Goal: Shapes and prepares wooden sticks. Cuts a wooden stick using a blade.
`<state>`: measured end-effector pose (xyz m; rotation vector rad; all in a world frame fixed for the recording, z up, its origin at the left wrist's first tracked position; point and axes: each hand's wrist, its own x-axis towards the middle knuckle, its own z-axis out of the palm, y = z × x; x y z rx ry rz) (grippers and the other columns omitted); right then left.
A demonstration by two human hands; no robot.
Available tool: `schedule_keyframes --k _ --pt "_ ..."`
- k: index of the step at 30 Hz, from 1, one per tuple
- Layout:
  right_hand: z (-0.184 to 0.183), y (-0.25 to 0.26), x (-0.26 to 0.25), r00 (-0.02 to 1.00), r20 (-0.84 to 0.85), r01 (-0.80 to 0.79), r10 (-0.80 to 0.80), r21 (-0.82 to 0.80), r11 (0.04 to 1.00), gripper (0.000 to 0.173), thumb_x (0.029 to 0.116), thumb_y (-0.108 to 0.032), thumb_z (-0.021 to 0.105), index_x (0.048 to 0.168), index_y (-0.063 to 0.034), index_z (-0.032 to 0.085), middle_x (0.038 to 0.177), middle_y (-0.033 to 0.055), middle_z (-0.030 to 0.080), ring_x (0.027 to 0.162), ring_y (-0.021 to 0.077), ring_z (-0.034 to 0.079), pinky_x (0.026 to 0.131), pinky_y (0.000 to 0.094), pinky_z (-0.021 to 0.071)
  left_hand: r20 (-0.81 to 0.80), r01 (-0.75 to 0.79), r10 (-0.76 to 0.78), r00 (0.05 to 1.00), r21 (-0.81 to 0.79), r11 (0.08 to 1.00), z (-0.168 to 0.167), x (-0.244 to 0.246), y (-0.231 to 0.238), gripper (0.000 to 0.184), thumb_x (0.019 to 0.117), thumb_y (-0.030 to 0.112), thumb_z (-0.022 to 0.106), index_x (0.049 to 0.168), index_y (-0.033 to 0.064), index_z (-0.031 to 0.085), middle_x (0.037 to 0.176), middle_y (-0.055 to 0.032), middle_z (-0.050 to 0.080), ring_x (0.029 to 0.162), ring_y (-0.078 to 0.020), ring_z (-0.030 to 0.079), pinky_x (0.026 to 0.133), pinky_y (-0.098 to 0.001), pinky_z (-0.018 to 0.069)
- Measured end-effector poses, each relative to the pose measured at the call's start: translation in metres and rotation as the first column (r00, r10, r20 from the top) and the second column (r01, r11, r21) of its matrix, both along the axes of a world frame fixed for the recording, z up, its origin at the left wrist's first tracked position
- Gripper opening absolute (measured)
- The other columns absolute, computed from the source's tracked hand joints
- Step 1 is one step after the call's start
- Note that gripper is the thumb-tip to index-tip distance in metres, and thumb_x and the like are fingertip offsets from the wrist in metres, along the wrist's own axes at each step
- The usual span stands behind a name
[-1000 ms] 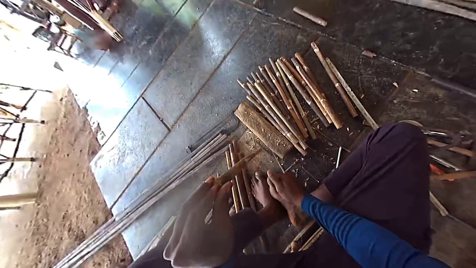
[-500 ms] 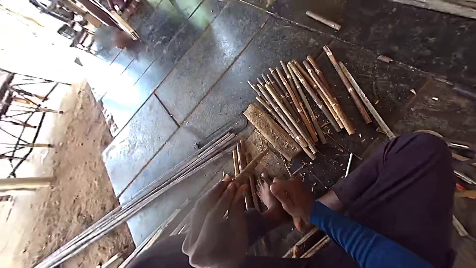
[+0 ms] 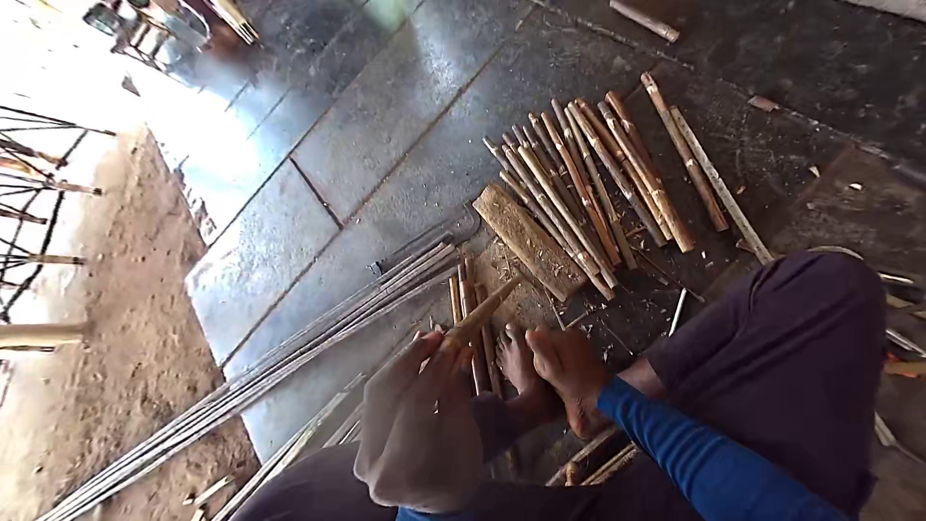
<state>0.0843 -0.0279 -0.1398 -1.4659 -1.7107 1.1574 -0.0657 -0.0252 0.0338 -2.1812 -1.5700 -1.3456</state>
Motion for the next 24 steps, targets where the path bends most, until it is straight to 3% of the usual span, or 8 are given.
schedule_keyframes --k 2,5,8,11,14,18,21,24 --pt "-0.002 0.006 0.003 0.998 0.045 0.037 -0.031 -0.135 0.990 0.074 0.1042 -0.069 0.019 0.091 -0.0164 0.070 0.074 0.0046 0.066 0.075 0.0237 0.069 0.068 0.0524 0.0572 -0.006 0.014 -0.014 1.000 0.000 1.000 0.003 0.002 0.006 0.008 0.0889 0.002 0.075 0.096 0.0004 0.078 0.104 -0.0153 0.074 0.103 -0.0214 0.072 0.088 -0.0309 0.0617" --pt "0.014 0.014 0.007 0.998 0.051 -0.027 0.025 0.033 0.999 0.070 0.1050 -0.065 0.019 0.089 -0.0143 0.065 0.064 0.0033 0.060 0.062 0.0216 0.066 0.055 0.0467 0.0543 -0.009 0.000 0.000 1.000 -0.016 1.000 0.000 0.003 0.009 0.008 0.0913 0.005 0.073 0.097 0.0008 0.077 0.106 -0.0139 0.075 0.104 -0.0202 0.073 0.088 -0.0310 0.0621" --pt "-0.007 0.015 0.006 0.999 0.038 0.043 -0.038 -0.137 0.990 0.076 0.1031 -0.071 0.017 0.086 -0.0173 0.069 0.072 0.0040 0.065 0.073 0.0230 0.069 0.067 0.0524 0.0569 0.007 0.042 -0.042 0.999 -0.027 0.999 0.002 0.003 0.012 0.011 0.0899 0.006 0.075 0.099 0.0003 0.078 0.107 -0.0162 0.075 0.105 -0.0257 0.073 0.089 -0.0377 0.0633" --pt "0.013 0.019 0.007 0.999 -0.030 -0.009 0.012 0.108 0.994 0.068 0.1062 -0.063 0.019 0.085 -0.0156 0.064 0.062 0.0014 0.058 0.058 0.0186 0.063 0.051 0.0440 0.0524 0.044 0.055 -0.053 0.998 -0.047 0.997 0.002 0.002 0.012 0.011 0.0863 0.011 0.081 0.095 0.0068 0.077 0.103 -0.0098 0.076 0.102 -0.0229 0.075 0.089 -0.0375 0.0645" --pt "0.001 0.011 0.006 0.999 -0.032 0.014 -0.017 -0.100 0.995 0.071 0.1063 -0.065 0.021 0.090 -0.0160 0.070 0.074 0.0047 0.067 0.074 0.0228 0.069 0.068 0.0520 0.0572 0.069 0.078 -0.075 0.995 -0.035 0.996 0.003 0.004 0.009 0.011 0.0839 0.007 0.083 0.093 0.0048 0.078 0.101 -0.0114 0.076 0.099 -0.0245 0.075 0.087 -0.0376 0.0649" --pt "0.013 0.013 0.005 0.997 -0.060 -0.055 0.057 0.036 0.998 0.070 0.1059 -0.063 0.019 0.086 -0.0129 0.064 0.064 0.0044 0.060 0.063 0.0225 0.065 0.056 0.0485 0.0536 0.088 0.024 -0.022 0.996 -0.025 0.999 0.002 0.003 0.010 0.011 0.0828 0.009 0.084 0.091 0.0066 0.077 0.098 -0.0076 0.075 0.097 -0.0200 0.074 0.085 -0.0345 0.0642" --pt "-0.005 0.013 0.001 1.000 0.018 0.025 -0.022 -0.175 0.984 0.075 0.1039 -0.069 0.019 0.088 -0.0164 0.070 0.073 0.0048 0.067 0.075 0.0236 0.070 0.068 0.0527 0.0576 0.099 0.024 -0.022 0.995 -0.010 1.000 0.005 0.001 0.014 0.012 0.0796 0.005 0.085 0.089 0.0036 0.078 0.096 -0.0102 0.076 0.095 -0.0216 0.075 0.083 -0.0341 0.0645" --pt "0.006 0.012 0.002 0.999 -0.035 0.007 -0.006 0.018 1.000 0.071 0.1057 -0.065 0.021 0.088 -0.0143 0.067 0.065 0.0032 0.061 0.064 0.0199 0.066 0.058 0.0461 0.0552 0.107 0.034 -0.029 0.994 -0.051 0.998 0.000 0.001 0.012 0.010 0.0848 0.008 0.082 0.094 0.0072 0.078 0.102 -0.0084 0.076 0.101 -0.0206 0.074 0.087 -0.0339 0.0641"
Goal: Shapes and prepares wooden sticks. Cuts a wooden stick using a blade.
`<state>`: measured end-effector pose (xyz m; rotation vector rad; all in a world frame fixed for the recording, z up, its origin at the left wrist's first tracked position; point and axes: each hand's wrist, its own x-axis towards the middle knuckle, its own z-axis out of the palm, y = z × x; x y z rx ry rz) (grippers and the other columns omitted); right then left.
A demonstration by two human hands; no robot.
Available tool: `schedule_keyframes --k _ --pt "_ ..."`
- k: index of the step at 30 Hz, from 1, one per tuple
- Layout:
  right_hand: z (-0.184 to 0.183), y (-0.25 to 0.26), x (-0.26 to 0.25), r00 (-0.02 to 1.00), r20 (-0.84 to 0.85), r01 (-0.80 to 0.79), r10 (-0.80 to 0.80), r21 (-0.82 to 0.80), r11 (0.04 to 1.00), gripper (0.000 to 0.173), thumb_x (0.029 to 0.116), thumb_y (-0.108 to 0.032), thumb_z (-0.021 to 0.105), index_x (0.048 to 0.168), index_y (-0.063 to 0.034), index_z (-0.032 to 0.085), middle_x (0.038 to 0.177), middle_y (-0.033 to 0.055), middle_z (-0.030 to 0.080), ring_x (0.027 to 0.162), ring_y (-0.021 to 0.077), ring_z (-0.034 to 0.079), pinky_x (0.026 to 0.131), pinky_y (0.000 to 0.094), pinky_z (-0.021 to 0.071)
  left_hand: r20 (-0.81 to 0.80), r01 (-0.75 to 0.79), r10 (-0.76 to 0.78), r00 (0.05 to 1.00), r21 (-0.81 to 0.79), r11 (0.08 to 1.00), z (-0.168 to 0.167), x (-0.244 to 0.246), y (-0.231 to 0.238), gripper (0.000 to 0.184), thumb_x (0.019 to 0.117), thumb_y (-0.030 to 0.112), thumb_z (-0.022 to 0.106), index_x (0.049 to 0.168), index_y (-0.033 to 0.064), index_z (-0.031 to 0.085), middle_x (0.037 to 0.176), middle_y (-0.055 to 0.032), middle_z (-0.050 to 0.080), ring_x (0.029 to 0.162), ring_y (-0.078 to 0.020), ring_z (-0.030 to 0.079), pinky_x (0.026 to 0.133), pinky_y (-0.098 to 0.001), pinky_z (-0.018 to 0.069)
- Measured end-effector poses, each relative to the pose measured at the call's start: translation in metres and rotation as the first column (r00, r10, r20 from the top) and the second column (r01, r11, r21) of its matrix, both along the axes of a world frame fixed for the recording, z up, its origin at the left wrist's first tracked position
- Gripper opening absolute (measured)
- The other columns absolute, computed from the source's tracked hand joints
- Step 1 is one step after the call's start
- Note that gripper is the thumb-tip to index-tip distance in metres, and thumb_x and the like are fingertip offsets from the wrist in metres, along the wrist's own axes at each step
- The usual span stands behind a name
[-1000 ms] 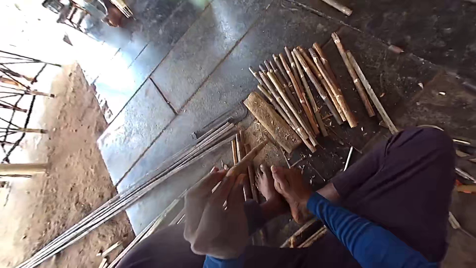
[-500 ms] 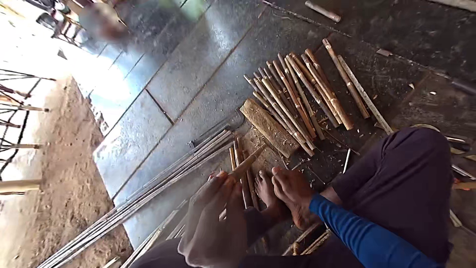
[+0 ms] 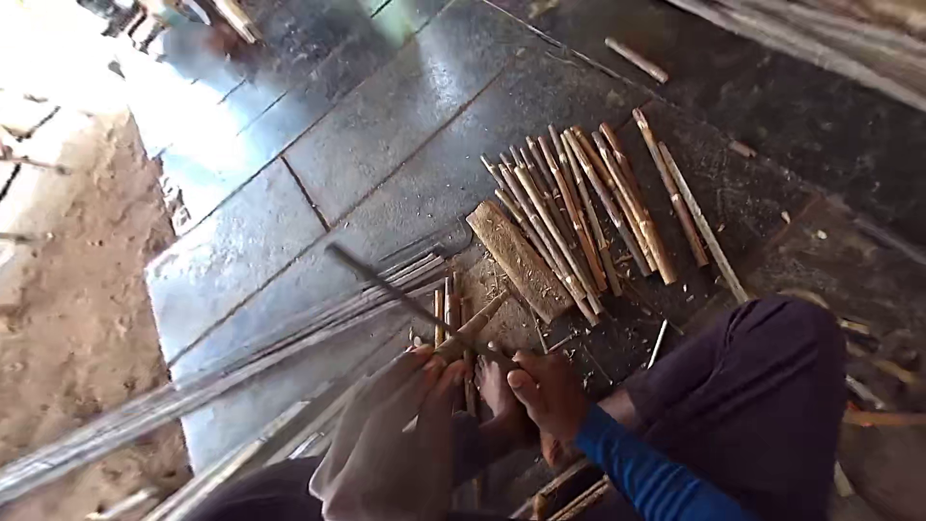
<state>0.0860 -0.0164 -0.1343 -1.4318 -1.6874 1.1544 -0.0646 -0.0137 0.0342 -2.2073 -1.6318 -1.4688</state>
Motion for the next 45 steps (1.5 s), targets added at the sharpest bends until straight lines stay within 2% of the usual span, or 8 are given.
schedule_keyframes --k 3,6,13,16,23,26,35,45 --pt "-0.017 -0.002 0.007 0.999 0.010 0.042 -0.041 -0.180 0.983 0.072 0.1058 -0.064 0.025 0.087 -0.0127 0.072 0.074 0.0058 0.066 0.076 0.0225 0.068 0.073 0.0508 0.0568 -0.013 0.011 -0.011 1.000 0.010 1.000 -0.001 0.006 0.000 0.009 0.0875 0.010 0.080 0.097 0.0073 0.079 0.105 -0.0115 0.076 0.101 -0.0227 0.074 0.087 -0.0364 0.0636" --pt "-0.006 0.005 0.008 0.999 -0.041 0.007 -0.004 0.067 0.998 0.070 0.1062 -0.065 0.023 0.084 -0.0138 0.065 0.066 0.0025 0.060 0.064 0.0172 0.065 0.059 0.0440 0.0557 0.028 0.015 -0.016 0.999 0.020 1.000 0.000 0.008 0.006 0.011 0.0872 0.010 0.080 0.098 0.0115 0.080 0.109 -0.0080 0.073 0.101 -0.0192 0.072 0.085 -0.0327 0.0633" --pt "-0.013 -0.006 0.001 0.999 -0.052 0.016 -0.011 0.094 0.995 0.070 0.1060 -0.065 0.020 0.079 -0.0154 0.061 0.060 0.0001 0.054 0.055 0.0154 0.059 0.050 0.0402 0.0506 -0.011 0.022 -0.022 1.000 -0.044 0.999 -0.003 0.002 -0.008 0.013 0.0877 0.006 0.079 0.100 0.0098 0.080 0.112 -0.0084 0.073 0.105 -0.0199 0.072 0.088 -0.0341 0.0639" --pt "-0.019 -0.007 0.004 0.996 0.079 0.060 -0.045 -0.199 0.978 0.075 0.1039 -0.069 0.022 0.083 -0.0150 0.068 0.069 0.0049 0.064 0.070 0.0228 0.067 0.066 0.0515 0.0560 -0.018 0.012 -0.013 1.000 -0.047 0.999 -0.002 0.002 -0.010 0.013 0.0875 0.007 0.079 0.101 0.0078 0.080 0.112 -0.0104 0.074 0.104 -0.0207 0.072 0.087 -0.0348 0.0638" --pt "-0.010 -0.005 0.004 0.999 -0.023 0.034 -0.039 -0.189 0.981 0.071 0.1058 -0.065 0.023 0.082 -0.0142 0.067 0.068 0.0043 0.061 0.067 0.0207 0.065 0.064 0.0478 0.0552 -0.012 -0.022 0.022 1.000 -0.052 0.998 0.003 0.001 -0.005 0.013 0.0884 0.006 0.078 0.102 0.0059 0.079 0.111 -0.0108 0.073 0.103 -0.0190 0.072 0.086 -0.0323 0.0628" --pt "0.000 -0.008 -0.001 0.999 -0.049 -0.014 0.015 0.021 1.000 0.068 0.1059 -0.065 0.023 0.085 -0.0157 0.065 0.063 0.0004 0.058 0.060 0.0160 0.063 0.054 0.0430 0.0540 0.000 -0.029 0.029 1.000 -0.041 0.999 -0.002 -0.001 -0.009 0.012 0.0887 0.006 0.077 0.101 0.0074 0.079 0.109 -0.0088 0.074 0.103 -0.0183 0.072 0.086 -0.0321 0.0627" --pt "-0.010 -0.014 -0.002 1.000 0.005 0.015 -0.014 -0.208 0.978 0.076 0.1027 -0.072 0.020 0.088 -0.0162 0.070 0.072 0.0040 0.065 0.072 0.0221 0.068 0.066 0.0518 0.0566 0.021 -0.004 0.003 1.000 0.030 1.000 0.002 -0.007 -0.009 0.010 0.0886 0.008 0.078 0.098 0.0061 0.079 0.102 -0.0084 0.073 0.101 -0.0229 0.072 0.090 -0.0394 0.0623" --pt "0.015 -0.011 -0.005 1.000 -0.017 -0.012 0.013 0.059 0.998 0.072 0.1054 -0.066 0.020 0.086 -0.0124 0.065 0.063 0.0026 0.058 0.058 0.0196 0.063 0.051 0.0441 0.0520 0.017 0.021 -0.022 1.000 0.014 1.000 -0.001 -0.006 -0.013 0.011 0.0867 0.008 0.081 0.097 0.0106 0.078 0.106 -0.0063 0.076 0.103 -0.0229 0.074 0.090 -0.0377 0.0642"
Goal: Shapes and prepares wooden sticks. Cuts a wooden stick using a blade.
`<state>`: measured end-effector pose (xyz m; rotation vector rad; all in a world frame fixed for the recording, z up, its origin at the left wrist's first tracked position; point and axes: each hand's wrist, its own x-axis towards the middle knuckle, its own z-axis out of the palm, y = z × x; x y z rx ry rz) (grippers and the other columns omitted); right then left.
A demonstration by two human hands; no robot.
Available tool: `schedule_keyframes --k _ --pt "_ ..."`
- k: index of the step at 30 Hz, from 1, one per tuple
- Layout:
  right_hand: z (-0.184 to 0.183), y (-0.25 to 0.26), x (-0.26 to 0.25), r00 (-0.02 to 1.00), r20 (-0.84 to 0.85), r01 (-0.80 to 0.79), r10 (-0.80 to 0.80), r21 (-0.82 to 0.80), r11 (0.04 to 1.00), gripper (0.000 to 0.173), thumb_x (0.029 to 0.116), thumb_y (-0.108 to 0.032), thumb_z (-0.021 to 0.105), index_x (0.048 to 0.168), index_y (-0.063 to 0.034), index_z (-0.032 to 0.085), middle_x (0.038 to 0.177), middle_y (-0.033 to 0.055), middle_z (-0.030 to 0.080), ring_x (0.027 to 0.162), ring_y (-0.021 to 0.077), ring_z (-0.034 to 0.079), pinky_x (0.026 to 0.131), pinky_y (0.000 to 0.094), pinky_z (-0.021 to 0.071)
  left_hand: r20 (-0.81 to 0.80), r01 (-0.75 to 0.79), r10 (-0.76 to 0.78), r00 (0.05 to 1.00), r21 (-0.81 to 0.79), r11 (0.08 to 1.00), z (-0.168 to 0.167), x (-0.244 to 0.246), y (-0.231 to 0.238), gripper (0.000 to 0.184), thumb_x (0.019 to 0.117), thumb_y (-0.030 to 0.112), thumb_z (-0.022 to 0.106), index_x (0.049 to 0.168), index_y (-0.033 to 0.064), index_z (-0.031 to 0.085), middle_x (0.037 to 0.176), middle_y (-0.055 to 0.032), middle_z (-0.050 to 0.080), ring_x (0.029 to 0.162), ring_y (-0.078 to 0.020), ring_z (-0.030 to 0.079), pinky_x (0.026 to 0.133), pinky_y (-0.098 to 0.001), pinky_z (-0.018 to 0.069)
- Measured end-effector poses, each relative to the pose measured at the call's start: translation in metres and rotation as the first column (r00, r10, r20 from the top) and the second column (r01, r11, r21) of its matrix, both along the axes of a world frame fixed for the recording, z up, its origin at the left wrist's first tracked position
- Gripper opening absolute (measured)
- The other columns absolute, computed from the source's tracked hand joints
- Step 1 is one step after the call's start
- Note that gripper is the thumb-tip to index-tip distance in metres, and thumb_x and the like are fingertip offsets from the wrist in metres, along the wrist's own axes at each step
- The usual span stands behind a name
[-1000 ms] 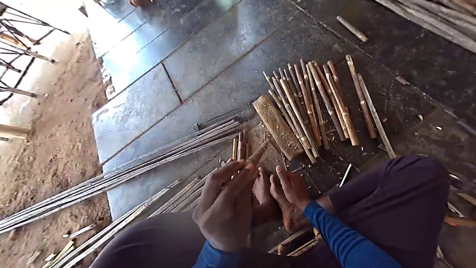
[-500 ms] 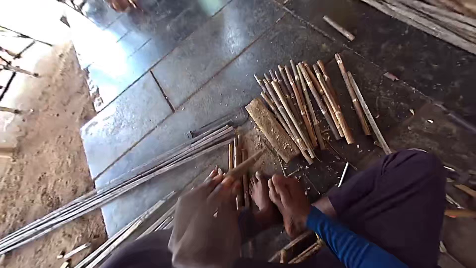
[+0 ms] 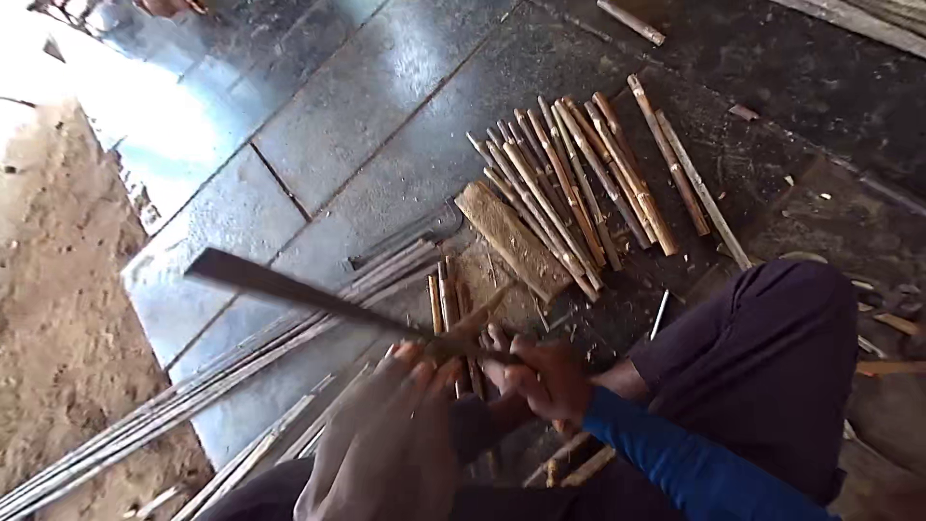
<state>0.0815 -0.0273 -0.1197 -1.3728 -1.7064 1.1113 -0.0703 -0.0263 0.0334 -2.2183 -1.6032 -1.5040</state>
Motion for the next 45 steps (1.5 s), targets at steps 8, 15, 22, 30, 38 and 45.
schedule_keyframes --k 8,15,22,30,38,45 --pt "-0.013 -0.001 0.006 0.999 0.044 0.015 -0.004 -0.244 0.970 0.075 0.1041 -0.069 0.019 0.091 -0.0151 0.069 0.073 0.0046 0.066 0.074 0.0229 0.069 0.066 0.0517 0.0575 -0.018 0.062 -0.062 0.998 -0.015 0.998 0.004 0.003 0.001 0.013 0.0883 0.007 0.079 0.101 0.0101 0.079 0.107 -0.0087 0.076 0.102 -0.0248 0.074 0.086 -0.0387 0.0649" --pt "-0.017 0.001 0.001 0.999 -0.023 0.028 -0.032 -0.150 0.988 0.071 0.1052 -0.066 0.022 0.086 -0.0153 0.068 0.068 0.0039 0.063 0.066 0.0218 0.066 0.060 0.0502 0.0554 -0.038 0.074 -0.075 0.996 -0.023 0.997 0.005 0.000 0.005 0.016 0.0912 0.007 0.076 0.107 0.0096 0.077 0.113 -0.0099 0.074 0.109 -0.0262 0.072 0.092 -0.0406 0.0631" --pt "-0.018 0.005 0.002 0.998 -0.034 0.050 -0.060 -0.246 0.968 0.073 0.1045 -0.068 0.024 0.086 -0.0143 0.069 0.070 0.0051 0.065 0.068 0.0224 0.067 0.063 0.0513 0.0568 -0.047 0.095 -0.094 0.994 0.018 0.995 0.001 0.006 0.006 0.012 0.0922 0.001 0.073 0.103 0.0054 0.077 0.110 -0.0111 0.075 0.109 -0.0252 0.073 0.093 -0.0389 0.0628" --pt "-0.011 0.010 0.002 0.995 -0.091 0.039 -0.044 -0.058 0.998 0.069 0.1065 -0.063 0.022 0.085 -0.0136 0.066 0.065 0.0028 0.060 0.061 0.0189 0.063 0.055 0.0464 0.0537 -0.005 0.111 -0.111 0.994 -0.024 0.993 0.002 0.007 0.013 0.014 0.0873 0.006 0.080 0.100 0.0134 0.078 0.109 -0.0049 0.078 0.105 -0.0244 0.075 0.090 -0.0385 0.0653" --pt "-0.011 0.015 0.008 0.998 -0.067 0.001 -0.002 -0.017 1.000 0.070 0.1060 -0.063 0.020 0.086 -0.0132 0.064 0.064 0.0031 0.060 0.060 0.0189 0.064 0.053 0.0452 0.0535 -0.009 0.124 -0.124 0.992 0.001 0.992 -0.007 0.009 0.011 0.013 0.0889 0.005 0.078 0.099 0.0121 0.075 0.108 -0.0076 0.075 0.104 -0.0242 0.074 0.088 -0.0384 0.0653" --pt "-0.002 0.012 0.005 0.998 -0.068 0.011 -0.007 0.066 0.998 0.067 0.1070 -0.061 0.021 0.082 -0.0138 0.062 0.059 0.0007 0.055 0.054 0.0171 0.060 0.047 0.0421 0.0493 0.036 0.133 -0.132 0.991 -0.039 0.990 -0.008 0.006 0.007 0.017 0.0914 0.004 0.075 0.108 0.0083 0.074 0.111 -0.0102 0.075 0.104 -0.0265 0.075 0.085 -0.0399 0.0664"
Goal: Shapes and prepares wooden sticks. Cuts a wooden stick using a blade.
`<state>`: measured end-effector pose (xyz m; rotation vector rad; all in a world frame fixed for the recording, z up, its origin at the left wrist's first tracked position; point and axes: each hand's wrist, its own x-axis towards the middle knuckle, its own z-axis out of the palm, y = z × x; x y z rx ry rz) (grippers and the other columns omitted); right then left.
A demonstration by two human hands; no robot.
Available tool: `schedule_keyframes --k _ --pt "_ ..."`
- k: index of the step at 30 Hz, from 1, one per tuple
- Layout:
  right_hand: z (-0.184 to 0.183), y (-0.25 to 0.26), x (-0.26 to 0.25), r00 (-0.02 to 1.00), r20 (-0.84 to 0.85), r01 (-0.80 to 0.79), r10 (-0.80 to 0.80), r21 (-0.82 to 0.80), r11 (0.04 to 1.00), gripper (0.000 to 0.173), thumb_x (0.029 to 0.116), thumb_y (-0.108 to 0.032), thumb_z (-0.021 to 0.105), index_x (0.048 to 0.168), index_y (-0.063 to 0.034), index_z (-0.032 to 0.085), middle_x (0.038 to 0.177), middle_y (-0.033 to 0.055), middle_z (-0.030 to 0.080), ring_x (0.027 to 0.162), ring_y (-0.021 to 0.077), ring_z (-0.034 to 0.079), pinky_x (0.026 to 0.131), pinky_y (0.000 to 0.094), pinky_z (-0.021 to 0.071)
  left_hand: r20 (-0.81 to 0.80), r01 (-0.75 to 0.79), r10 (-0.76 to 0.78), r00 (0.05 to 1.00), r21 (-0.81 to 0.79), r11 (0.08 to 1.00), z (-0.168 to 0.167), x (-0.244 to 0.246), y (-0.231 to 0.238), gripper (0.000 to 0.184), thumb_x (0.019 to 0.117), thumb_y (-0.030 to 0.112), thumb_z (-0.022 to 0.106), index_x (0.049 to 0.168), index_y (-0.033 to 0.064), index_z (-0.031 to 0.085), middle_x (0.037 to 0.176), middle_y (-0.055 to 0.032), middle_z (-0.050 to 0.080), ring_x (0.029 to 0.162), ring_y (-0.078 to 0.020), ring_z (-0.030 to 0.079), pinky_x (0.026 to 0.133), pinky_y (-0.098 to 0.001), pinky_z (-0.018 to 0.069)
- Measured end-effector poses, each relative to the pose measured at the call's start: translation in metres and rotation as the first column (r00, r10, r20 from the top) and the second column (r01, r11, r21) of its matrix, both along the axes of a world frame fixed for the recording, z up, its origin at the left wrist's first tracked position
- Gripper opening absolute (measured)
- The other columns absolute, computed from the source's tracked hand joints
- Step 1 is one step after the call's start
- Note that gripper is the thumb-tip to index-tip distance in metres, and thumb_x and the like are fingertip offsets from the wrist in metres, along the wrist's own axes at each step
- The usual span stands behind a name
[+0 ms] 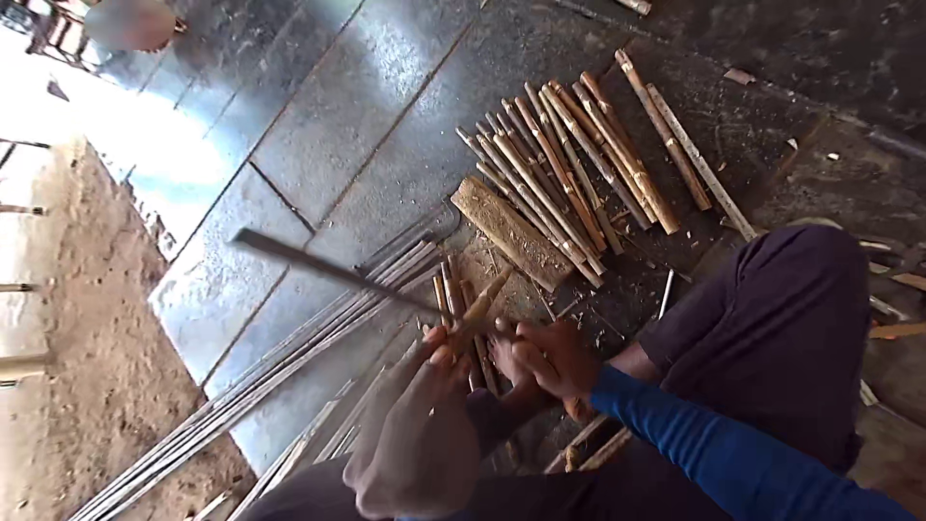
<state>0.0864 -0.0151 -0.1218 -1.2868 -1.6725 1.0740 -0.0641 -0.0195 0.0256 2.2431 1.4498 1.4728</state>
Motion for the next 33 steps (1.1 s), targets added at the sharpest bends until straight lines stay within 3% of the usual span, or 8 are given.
schedule_keyframes --k 6,9,12,16,20,24,29,33 --pt "-0.007 0.001 0.000 1.000 -0.025 -0.001 -0.001 -0.065 0.998 0.070 0.1059 -0.064 0.021 0.084 -0.0132 0.064 0.062 0.0022 0.058 0.058 0.0187 0.063 0.051 0.0444 0.0522 -0.012 0.024 -0.024 1.000 -0.032 0.999 0.001 0.001 0.003 0.019 0.0944 0.003 0.071 0.112 0.0094 0.076 0.117 -0.0112 0.075 0.110 -0.0289 0.073 0.088 -0.0407 0.0658" --pt "-0.027 -0.001 -0.004 0.998 0.030 0.055 -0.049 -0.264 0.963 0.074 0.1038 -0.070 0.021 0.085 -0.0157 0.068 0.070 0.0039 0.064 0.071 0.0222 0.067 0.066 0.0522 0.0567 -0.028 0.034 -0.034 0.999 -0.026 0.999 0.003 -0.001 0.004 0.019 0.0944 0.000 0.068 0.111 0.0043 0.075 0.119 -0.0163 0.074 0.112 -0.0334 0.072 0.089 -0.0440 0.0657" --pt "-0.010 0.008 0.003 0.996 0.087 0.036 -0.024 -0.139 0.990 0.066 0.1065 -0.061 0.024 0.083 -0.0144 0.064 0.064 0.0031 0.060 0.061 0.0201 0.064 0.055 0.0457 0.0541 0.035 0.048 -0.046 0.998 -0.056 0.997 -0.005 0.000 0.010 0.021 0.0973 0.006 0.066 0.117 0.0080 0.072 0.128 -0.0151 0.071 0.118 -0.0334 0.069 0.093 -0.0453 0.0635" --pt "-0.010 0.018 0.022 0.992 0.098 0.003 0.081 -0.655 0.756 0.080 0.1060 -0.066 0.023 0.106 -0.0035 0.072 0.100 0.0201 0.071 0.099 0.0348 0.070 0.090 0.0581 0.0534 0.052 0.075 -0.070 0.996 -0.096 0.993 -0.003 -0.007 0.015 0.031 0.0920 0.008 0.076 0.122 0.0085 0.068 0.128 -0.0119 0.071 0.112 -0.0307 0.072 0.091 -0.0444 0.0658" --pt "-0.020 0.015 0.016 0.984 -0.106 0.102 -0.140 -0.302 0.948 0.067 0.1022 -0.069 0.037 0.085 -0.0134 0.071 0.059 -0.0001 0.058 0.052 0.0152 0.058 0.053 0.0385 0.0536 -0.046 -0.059 0.063 0.997 0.083 0.995 0.028 -0.014 0.018 0.032 0.0934 0.011 0.074 0.125 0.0110 0.068 0.118 -0.0078 0.075 0.108 -0.0246 0.074 0.091 -0.0444 0.0642" --pt "-0.011 -0.007 0.019 0.950 -0.264 0.131 -0.168 -0.154 0.979 0.034 0.1077 -0.034 0.053 0.105 -0.0084 0.075 0.082 -0.0005 0.075 0.068 0.0133 0.072 0.066 0.0326 0.0653 0.155 -0.070 0.110 0.982 -0.245 0.967 -0.009 0.015 0.032 0.063 0.1009 0.023 0.066 0.155 0.0095 0.037 0.124 -0.0056 0.070 0.108 -0.0168 0.071 0.092 -0.0408 0.0625" --pt "0.055 -0.010 0.039 0.913 -0.355 0.197 -0.203 -0.054 0.979 0.036 0.1106 -0.021 0.042 0.134 0.0054 0.050 0.079 0.0102 0.070 0.053 0.0212 0.064 0.044 0.0373 0.0584 0.444 -0.191 0.269 0.854 -0.212 0.958 -0.069 0.044 0.057 0.055 0.1069 0.051 0.044 0.125 0.0052 0.066 0.107 -0.0056 0.069 0.092 -0.0119 0.068 0.083 -0.0345 0.0607" --pt "0.121 0.018 0.075 0.994 -0.064 -0.055 0.086 0.391 0.919 0.033 0.1117 -0.031 0.044 0.125 -0.0080 0.063 0.093 0.0034 0.077 0.075 0.0176 0.074 0.066 0.0356 0.0663 0.494 -0.108 0.241 0.835 -0.281 0.954 -0.082 0.051 0.074 0.053 0.1081 0.052 0.039 0.115 0.0094 0.070 0.085 -0.0034 0.069 0.070 -0.0142 0.066 0.066 -0.0389 0.0595"
